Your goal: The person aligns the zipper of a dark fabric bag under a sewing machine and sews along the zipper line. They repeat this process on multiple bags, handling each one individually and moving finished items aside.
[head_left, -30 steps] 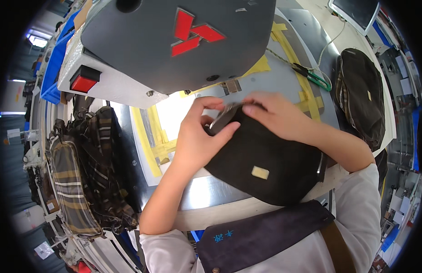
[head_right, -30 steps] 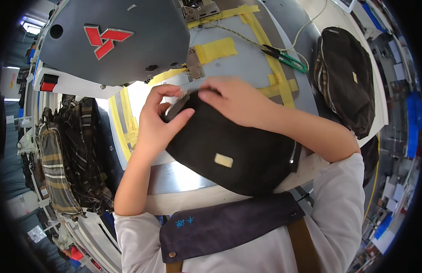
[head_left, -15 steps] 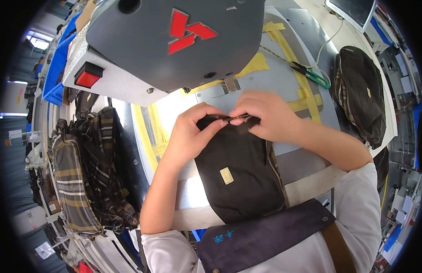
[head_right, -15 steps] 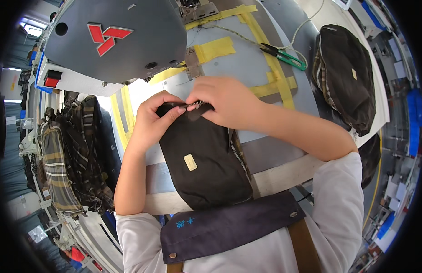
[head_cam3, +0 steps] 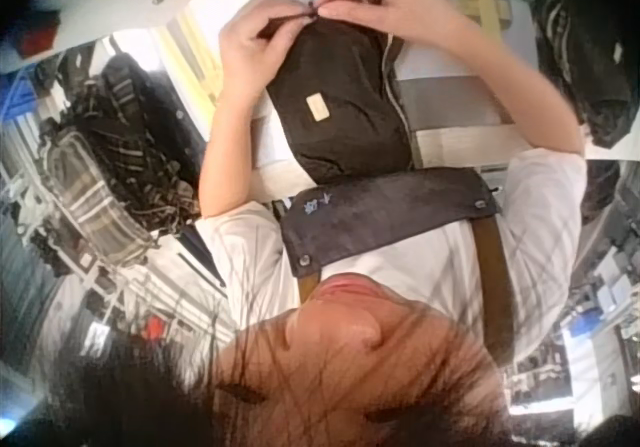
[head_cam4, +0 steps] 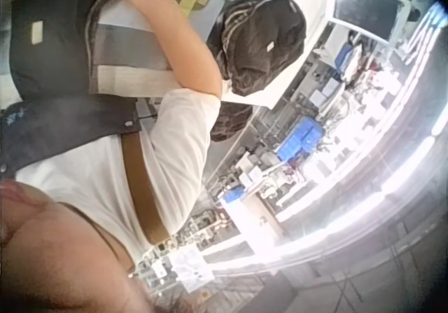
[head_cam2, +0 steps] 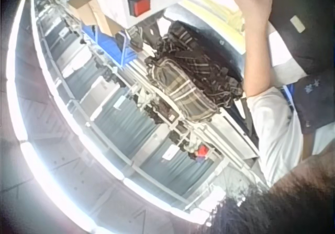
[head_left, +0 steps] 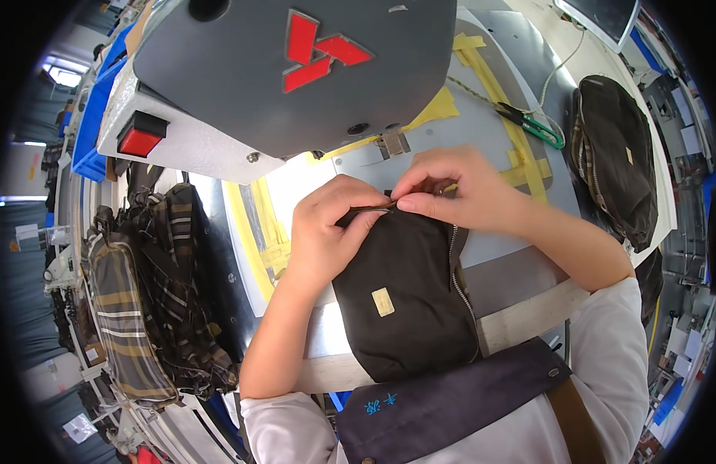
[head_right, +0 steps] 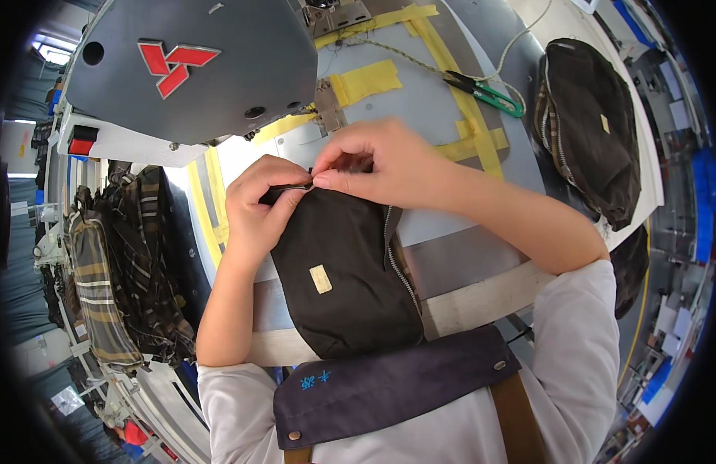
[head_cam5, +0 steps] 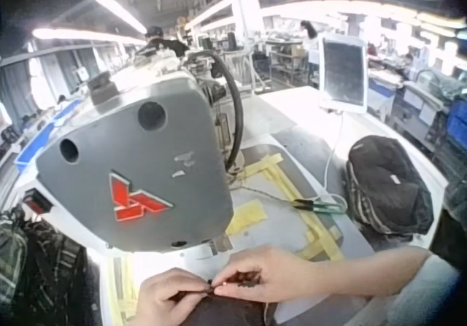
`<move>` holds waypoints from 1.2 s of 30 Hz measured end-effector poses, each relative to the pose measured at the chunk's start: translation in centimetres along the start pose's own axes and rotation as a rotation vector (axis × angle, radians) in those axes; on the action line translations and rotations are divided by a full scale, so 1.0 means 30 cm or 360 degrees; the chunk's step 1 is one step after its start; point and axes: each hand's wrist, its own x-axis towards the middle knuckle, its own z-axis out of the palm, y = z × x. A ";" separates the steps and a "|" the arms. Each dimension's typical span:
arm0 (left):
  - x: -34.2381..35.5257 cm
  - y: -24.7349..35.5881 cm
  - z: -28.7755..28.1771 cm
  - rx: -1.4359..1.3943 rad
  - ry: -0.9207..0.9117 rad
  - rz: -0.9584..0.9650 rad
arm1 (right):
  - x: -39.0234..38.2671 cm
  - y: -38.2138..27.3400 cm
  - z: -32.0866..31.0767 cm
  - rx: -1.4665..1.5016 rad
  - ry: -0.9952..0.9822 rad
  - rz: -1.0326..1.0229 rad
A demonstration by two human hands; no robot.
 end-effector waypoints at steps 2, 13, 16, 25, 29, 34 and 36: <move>0.008 -0.004 -0.008 -0.0028 -0.0058 -0.0039 | 0.012 -0.024 -0.015 -0.0216 -0.0026 -0.0036; 0.006 -0.020 -0.007 0.0054 -0.0081 -0.0042 | 0.025 -0.035 -0.005 -0.0217 0.0048 0.0217; 0.003 -0.017 0.010 0.0339 0.0039 0.0246 | 0.017 -0.015 0.032 -0.0227 0.0230 0.0250; 0.008 0.010 0.024 0.0709 0.0180 0.0502 | 0.031 0.004 0.017 -0.0305 0.0119 0.0289; 0.007 -0.006 0.043 0.0753 0.0179 0.0585 | 0.032 0.022 0.039 -0.0139 0.0348 0.0398; -0.009 0.004 0.048 0.0493 0.0028 -0.0080 | 0.015 0.033 0.066 -0.0016 0.0340 0.0225; -0.018 -0.001 0.041 0.0411 0.0093 -0.0076 | 0.009 0.019 0.066 0.0005 0.0243 0.0169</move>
